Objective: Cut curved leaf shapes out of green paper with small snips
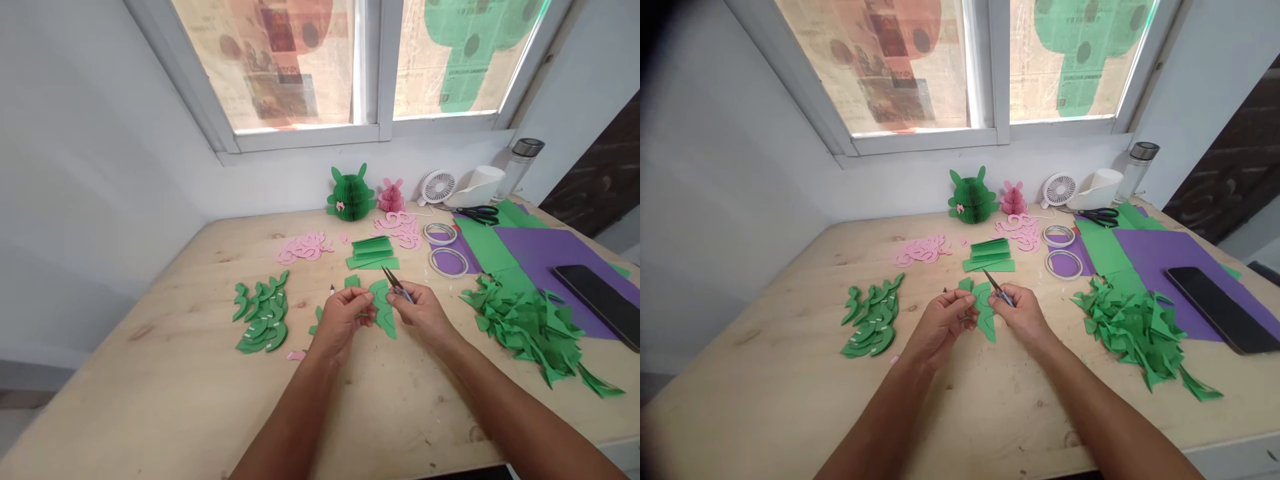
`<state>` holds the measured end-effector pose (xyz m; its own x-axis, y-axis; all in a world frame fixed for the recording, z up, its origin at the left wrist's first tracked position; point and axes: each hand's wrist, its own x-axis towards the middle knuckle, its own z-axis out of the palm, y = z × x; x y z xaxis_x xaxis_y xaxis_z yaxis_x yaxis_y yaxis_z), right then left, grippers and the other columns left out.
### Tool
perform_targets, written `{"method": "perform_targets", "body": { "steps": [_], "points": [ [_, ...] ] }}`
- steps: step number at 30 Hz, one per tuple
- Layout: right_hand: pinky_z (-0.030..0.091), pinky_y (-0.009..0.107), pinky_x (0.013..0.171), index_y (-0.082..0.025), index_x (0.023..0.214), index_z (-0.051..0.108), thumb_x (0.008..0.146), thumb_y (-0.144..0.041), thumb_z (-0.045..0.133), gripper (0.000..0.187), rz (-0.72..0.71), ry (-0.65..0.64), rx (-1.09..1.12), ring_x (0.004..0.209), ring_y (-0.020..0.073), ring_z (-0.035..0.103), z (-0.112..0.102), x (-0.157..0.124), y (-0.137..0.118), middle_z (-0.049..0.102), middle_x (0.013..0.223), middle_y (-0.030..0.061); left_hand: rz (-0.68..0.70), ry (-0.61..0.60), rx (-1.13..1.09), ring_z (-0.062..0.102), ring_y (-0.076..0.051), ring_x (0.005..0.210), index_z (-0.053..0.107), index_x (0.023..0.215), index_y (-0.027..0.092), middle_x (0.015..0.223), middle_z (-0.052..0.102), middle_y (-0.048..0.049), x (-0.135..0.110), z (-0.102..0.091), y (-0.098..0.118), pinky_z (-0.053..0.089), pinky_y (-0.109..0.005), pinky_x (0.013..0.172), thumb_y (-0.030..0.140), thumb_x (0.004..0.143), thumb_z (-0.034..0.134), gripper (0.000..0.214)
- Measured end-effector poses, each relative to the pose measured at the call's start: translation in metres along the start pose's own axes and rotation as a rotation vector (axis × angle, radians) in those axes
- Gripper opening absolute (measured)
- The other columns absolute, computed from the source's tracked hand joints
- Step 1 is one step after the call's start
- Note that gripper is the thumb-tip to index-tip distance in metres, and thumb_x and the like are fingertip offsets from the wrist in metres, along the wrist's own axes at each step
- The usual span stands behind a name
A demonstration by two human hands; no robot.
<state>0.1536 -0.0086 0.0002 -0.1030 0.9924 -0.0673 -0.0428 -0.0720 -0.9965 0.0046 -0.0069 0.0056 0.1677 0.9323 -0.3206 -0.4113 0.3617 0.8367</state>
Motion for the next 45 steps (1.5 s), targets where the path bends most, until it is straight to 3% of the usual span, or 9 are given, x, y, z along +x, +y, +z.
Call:
{"method": "perform_targets", "body": {
  "steps": [7,14,25,33,39,45],
  "points": [
    [0.011,0.022,0.040,-0.016,0.067,0.053,0.071,-0.042,0.063,0.028,0.005,-0.025,0.032,0.042,0.0051,0.016,0.0004,-0.0003,0.0014,0.025,0.050,-0.0090,0.030,0.004,0.009,0.052,-0.010,0.048,0.059,0.065,0.014,0.052,0.057,0.0002,0.0006,-0.0004,0.0014,0.039,-0.022,0.048,0.027,0.055,0.076,0.023],
    [0.015,0.023,0.041,-0.014,0.074,0.057,0.084,-0.051,0.046,0.040,-0.023,-0.028,0.061,0.040,0.0064,0.023,0.0011,-0.0032,0.0020,0.032,0.044,-0.0078,0.057,0.041,-0.044,0.054,-0.010,0.051,0.059,0.067,0.014,0.054,0.059,0.0004,0.0013,-0.0025,0.0024,0.042,-0.022,0.052,0.027,0.057,0.076,0.024],
    [0.014,0.023,0.041,-0.015,0.074,0.057,0.079,-0.048,0.056,0.033,-0.056,0.004,0.060,0.041,0.0058,0.022,0.0014,-0.0007,0.0082,0.029,0.045,-0.0089,0.072,0.008,-0.070,0.054,-0.010,0.051,0.060,0.066,0.014,0.053,0.058,0.0002,0.0009,-0.0020,0.0031,0.042,-0.022,0.053,0.027,0.058,0.076,0.021],
    [0.009,0.020,0.038,-0.017,0.065,0.048,0.070,-0.035,0.069,0.028,0.099,-0.067,0.327,0.039,0.0033,0.016,0.0035,-0.0024,0.0043,0.027,0.044,-0.0109,0.052,-0.088,-0.040,0.054,-0.010,0.052,0.061,0.066,0.014,0.055,0.060,-0.0010,-0.0006,-0.0001,0.0016,0.043,-0.024,0.056,0.028,0.059,0.075,0.021],
    [0.012,0.015,0.033,-0.017,0.064,0.046,0.068,-0.028,0.071,0.028,0.248,-0.140,0.518,0.035,0.0018,0.018,0.0000,-0.0024,0.0082,0.033,0.044,-0.0105,0.021,-0.163,-0.048,0.055,-0.011,0.053,0.061,0.067,0.014,0.057,0.061,-0.0018,0.0020,-0.0034,-0.0002,0.043,-0.026,0.058,0.028,0.062,0.074,0.020],
    [0.015,0.012,0.031,-0.018,0.065,0.045,0.067,-0.023,0.072,0.027,0.264,-0.158,0.645,0.033,0.0010,0.019,0.0004,-0.0040,0.0086,0.034,0.045,-0.0112,0.022,-0.191,-0.044,0.054,-0.011,0.053,0.061,0.067,0.014,0.057,0.061,-0.0019,0.0009,-0.0025,-0.0001,0.043,-0.026,0.059,0.028,0.064,0.073,0.018]
  ]
}}
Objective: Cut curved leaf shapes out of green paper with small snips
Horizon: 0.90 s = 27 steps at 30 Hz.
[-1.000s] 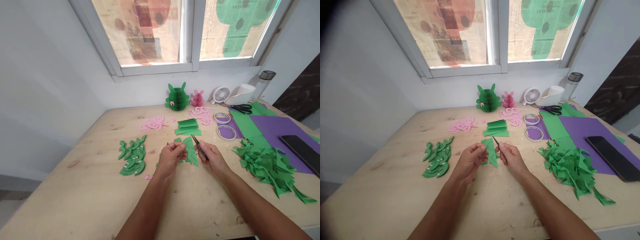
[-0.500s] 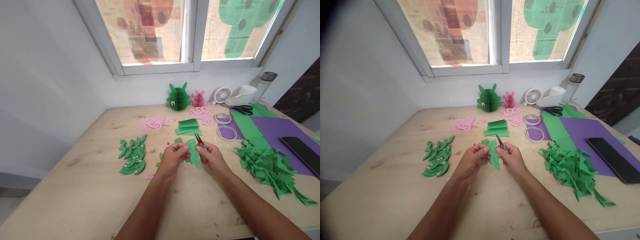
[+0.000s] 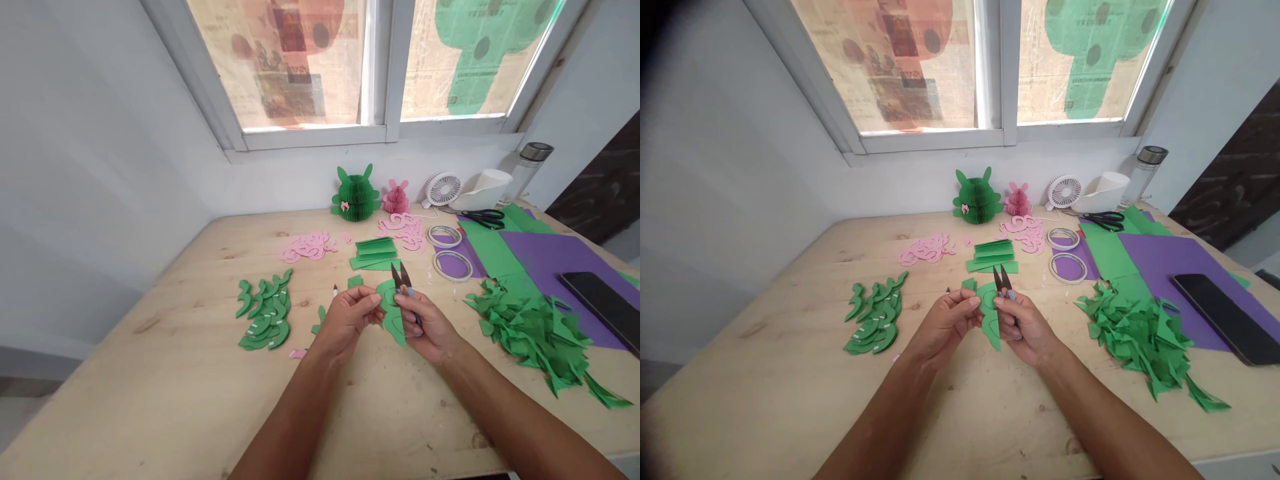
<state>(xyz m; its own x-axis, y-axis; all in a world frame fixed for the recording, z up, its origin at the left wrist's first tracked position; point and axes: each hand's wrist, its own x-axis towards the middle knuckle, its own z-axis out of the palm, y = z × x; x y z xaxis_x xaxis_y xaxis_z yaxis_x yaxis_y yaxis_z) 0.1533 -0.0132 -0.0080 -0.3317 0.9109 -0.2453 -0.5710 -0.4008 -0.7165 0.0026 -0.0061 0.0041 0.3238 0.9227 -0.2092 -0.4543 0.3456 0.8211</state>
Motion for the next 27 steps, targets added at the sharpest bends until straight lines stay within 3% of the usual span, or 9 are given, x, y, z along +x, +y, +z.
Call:
{"method": "perform_targets", "body": {
  "steps": [16,24,27],
  "points": [
    [0.013,0.013,0.031,-0.018,0.065,0.043,0.067,-0.027,0.071,0.029,0.009,0.043,-0.010,0.034,0.0015,0.018,0.003,0.001,0.004,0.031,0.045,-0.0114,-0.018,-0.024,-0.019,0.055,-0.011,0.056,0.062,0.069,0.014,0.060,0.062,-0.0028,-0.001,0.000,-0.002,0.044,-0.026,0.060,0.026,0.067,0.072,0.016],
    [0.011,0.018,0.035,-0.018,0.068,0.047,0.078,-0.047,0.058,0.032,-0.219,0.151,-0.233,0.038,0.0048,0.020,0.010,0.000,0.004,0.036,0.047,-0.0077,0.061,0.099,-0.033,0.053,-0.009,0.052,0.061,0.065,0.014,0.054,0.058,0.0002,0.000,0.003,0.003,0.042,-0.022,0.055,0.025,0.060,0.076,0.019],
    [0.012,0.020,0.036,-0.018,0.066,0.048,0.080,-0.052,0.052,0.037,-0.225,0.186,-0.349,0.039,0.0065,0.023,0.013,-0.001,0.004,0.035,0.046,-0.0067,0.099,0.118,-0.043,0.053,-0.009,0.052,0.061,0.065,0.014,0.055,0.058,0.0007,0.000,0.002,0.006,0.042,-0.022,0.055,0.024,0.060,0.075,0.018]
  ]
}}
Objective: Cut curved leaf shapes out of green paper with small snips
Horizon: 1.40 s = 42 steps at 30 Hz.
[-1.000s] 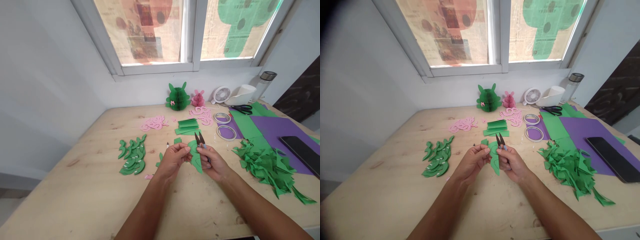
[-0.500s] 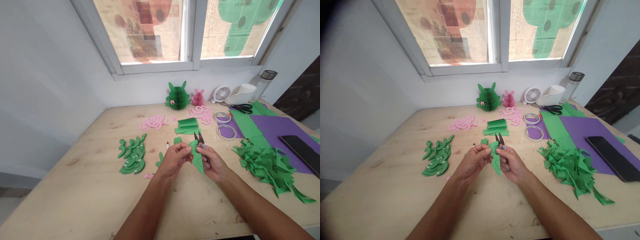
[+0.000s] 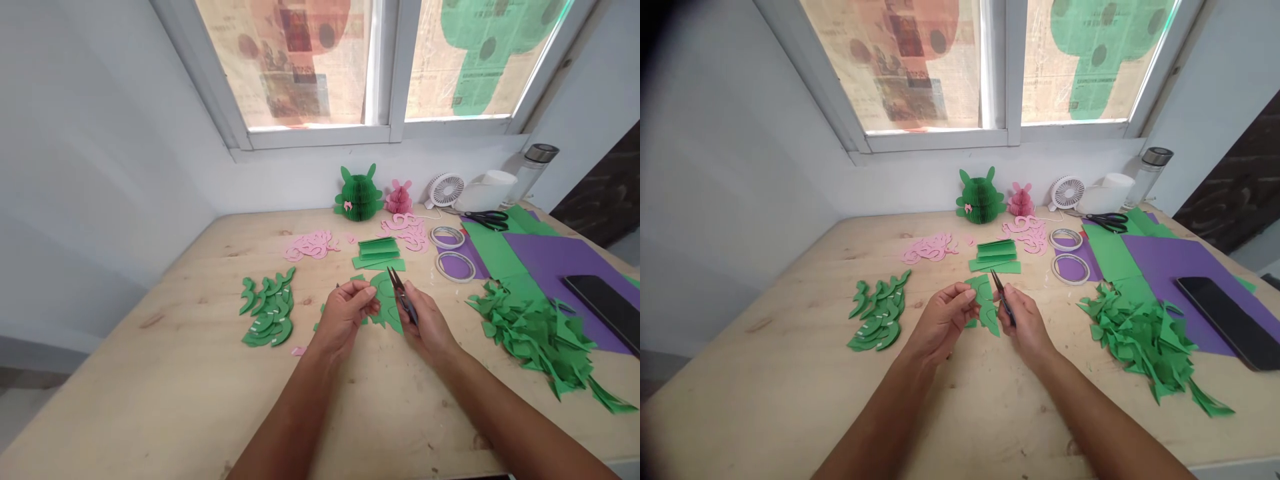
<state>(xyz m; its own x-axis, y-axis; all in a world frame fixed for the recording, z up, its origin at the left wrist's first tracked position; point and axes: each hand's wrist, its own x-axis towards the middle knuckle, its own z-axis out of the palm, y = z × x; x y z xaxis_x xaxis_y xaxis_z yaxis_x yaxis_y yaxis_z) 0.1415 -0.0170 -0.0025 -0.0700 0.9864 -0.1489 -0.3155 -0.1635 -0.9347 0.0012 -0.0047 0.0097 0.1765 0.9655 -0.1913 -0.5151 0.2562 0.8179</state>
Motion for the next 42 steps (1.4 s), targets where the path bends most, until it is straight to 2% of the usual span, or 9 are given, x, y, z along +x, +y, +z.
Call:
{"method": "perform_targets", "body": {
  "steps": [7,13,19,27,35,42],
  "points": [
    [0.016,0.022,0.038,-0.018,0.065,0.053,0.079,-0.054,0.052,0.039,-0.023,-0.061,-0.168,0.040,0.0081,0.023,-0.0037,0.0028,0.0053,0.032,0.044,-0.0069,0.084,0.029,-0.016,0.053,-0.009,0.054,0.061,0.068,0.014,0.058,0.058,0.0004,0.0036,-0.0073,0.0044,0.042,-0.021,0.056,0.026,0.062,0.074,0.019],
    [0.016,0.024,0.041,-0.019,0.053,0.043,0.081,-0.052,0.050,0.044,-0.066,-0.155,-0.291,0.041,0.0082,0.023,-0.0034,0.0015,0.0055,0.031,0.042,-0.0061,0.130,0.084,-0.069,0.053,-0.009,0.054,0.061,0.067,0.014,0.057,0.057,0.0012,0.0057,-0.0102,0.0094,0.043,-0.021,0.056,0.024,0.060,0.074,0.018],
    [0.012,0.024,0.041,-0.021,0.053,0.039,0.079,-0.056,0.051,0.045,-0.065,-0.171,-0.312,0.041,0.0091,0.019,-0.0011,0.0003,0.0036,0.026,0.043,-0.0068,0.122,0.097,-0.038,0.053,-0.009,0.054,0.061,0.067,0.014,0.057,0.056,0.0012,0.0061,-0.0105,0.0103,0.043,-0.021,0.055,0.025,0.058,0.075,0.020],
    [0.014,0.024,0.042,-0.020,0.052,0.038,0.081,-0.054,0.050,0.046,-0.083,-0.193,-0.341,0.043,0.0090,0.021,-0.0022,-0.0003,0.0037,0.028,0.044,-0.0062,0.157,0.100,0.013,0.051,-0.009,0.051,0.061,0.065,0.015,0.054,0.057,0.0020,0.0051,-0.0082,0.0097,0.042,-0.022,0.054,0.025,0.058,0.074,0.018],
    [0.015,0.024,0.043,-0.019,0.055,0.040,0.085,-0.052,0.045,0.045,-0.113,-0.197,-0.441,0.044,0.0089,0.022,-0.0050,-0.0002,0.0046,0.029,0.046,-0.0057,0.223,0.153,0.070,0.051,-0.009,0.051,0.062,0.064,0.015,0.052,0.057,0.0020,0.0053,-0.0075,0.0101,0.042,-0.023,0.055,0.025,0.059,0.073,0.016],
    [0.016,0.024,0.044,-0.017,0.067,0.053,0.086,-0.051,0.044,0.040,-0.127,-0.205,-0.479,0.044,0.0087,0.023,-0.0076,0.0014,0.0069,0.030,0.048,-0.0063,0.224,0.160,0.092,0.050,-0.009,0.051,0.062,0.064,0.014,0.052,0.056,0.0020,0.0056,-0.0086,0.0095,0.042,-0.023,0.055,0.025,0.059,0.073,0.016]
  ]
}}
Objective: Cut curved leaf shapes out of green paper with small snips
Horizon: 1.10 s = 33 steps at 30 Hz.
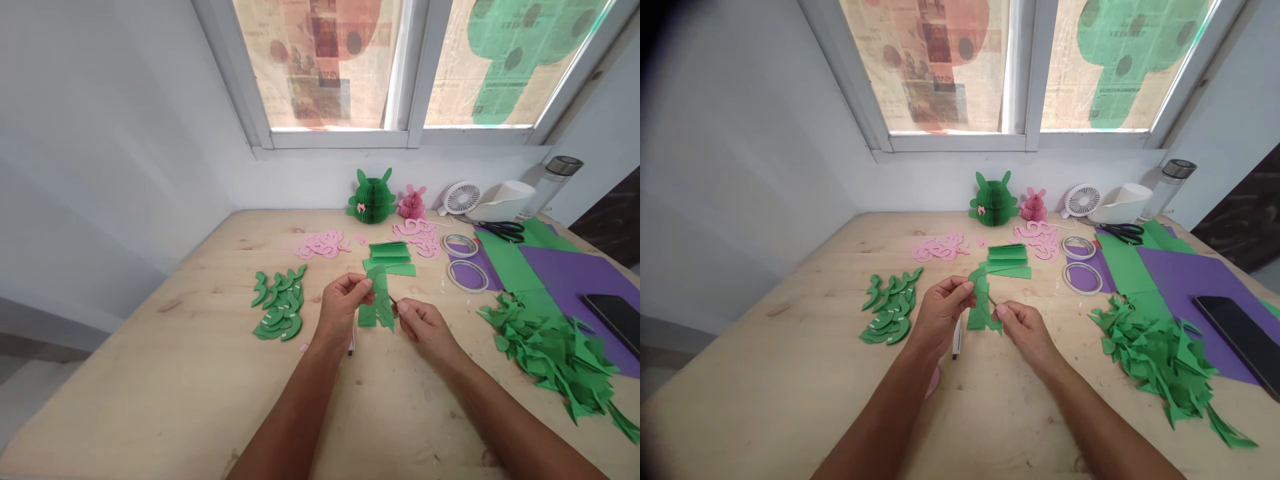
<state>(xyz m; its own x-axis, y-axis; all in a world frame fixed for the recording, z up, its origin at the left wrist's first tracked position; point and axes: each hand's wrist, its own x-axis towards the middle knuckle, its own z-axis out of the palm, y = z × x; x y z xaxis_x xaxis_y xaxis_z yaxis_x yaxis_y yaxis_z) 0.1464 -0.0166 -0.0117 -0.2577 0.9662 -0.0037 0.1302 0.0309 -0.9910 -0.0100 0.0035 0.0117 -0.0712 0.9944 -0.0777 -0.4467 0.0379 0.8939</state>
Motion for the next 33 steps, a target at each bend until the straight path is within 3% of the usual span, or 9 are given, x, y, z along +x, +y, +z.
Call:
{"method": "perform_targets", "body": {
  "steps": [16,26,33],
  "points": [
    [0.017,0.024,0.043,-0.015,0.074,0.059,0.084,-0.053,0.044,0.042,0.014,0.010,-0.032,0.045,0.0084,0.024,0.000,0.000,0.002,0.031,0.049,-0.0063,-0.011,-0.010,0.004,0.050,-0.008,0.050,0.062,0.063,0.014,0.052,0.056,0.0028,0.000,0.000,-0.002,0.041,-0.022,0.054,0.023,0.060,0.072,0.014],
    [0.017,0.024,0.044,-0.019,0.056,0.039,0.084,-0.053,0.043,0.044,-0.027,0.040,-0.024,0.046,0.0086,0.023,0.002,0.002,0.000,0.028,0.048,-0.0061,-0.014,0.013,0.021,0.052,-0.009,0.048,0.062,0.064,0.014,0.050,0.058,0.0021,-0.003,0.008,-0.011,0.042,-0.022,0.053,0.022,0.060,0.071,0.013],
    [0.018,0.024,0.045,-0.020,0.055,0.034,0.084,-0.052,0.043,0.044,-0.032,0.083,-0.042,0.048,0.0091,0.022,0.006,0.001,-0.002,0.025,0.051,-0.0058,0.015,0.077,0.027,0.053,-0.010,0.048,0.062,0.064,0.014,0.051,0.059,0.0012,-0.006,0.011,-0.015,0.043,-0.023,0.053,0.025,0.061,0.070,0.014]
  ]
}}
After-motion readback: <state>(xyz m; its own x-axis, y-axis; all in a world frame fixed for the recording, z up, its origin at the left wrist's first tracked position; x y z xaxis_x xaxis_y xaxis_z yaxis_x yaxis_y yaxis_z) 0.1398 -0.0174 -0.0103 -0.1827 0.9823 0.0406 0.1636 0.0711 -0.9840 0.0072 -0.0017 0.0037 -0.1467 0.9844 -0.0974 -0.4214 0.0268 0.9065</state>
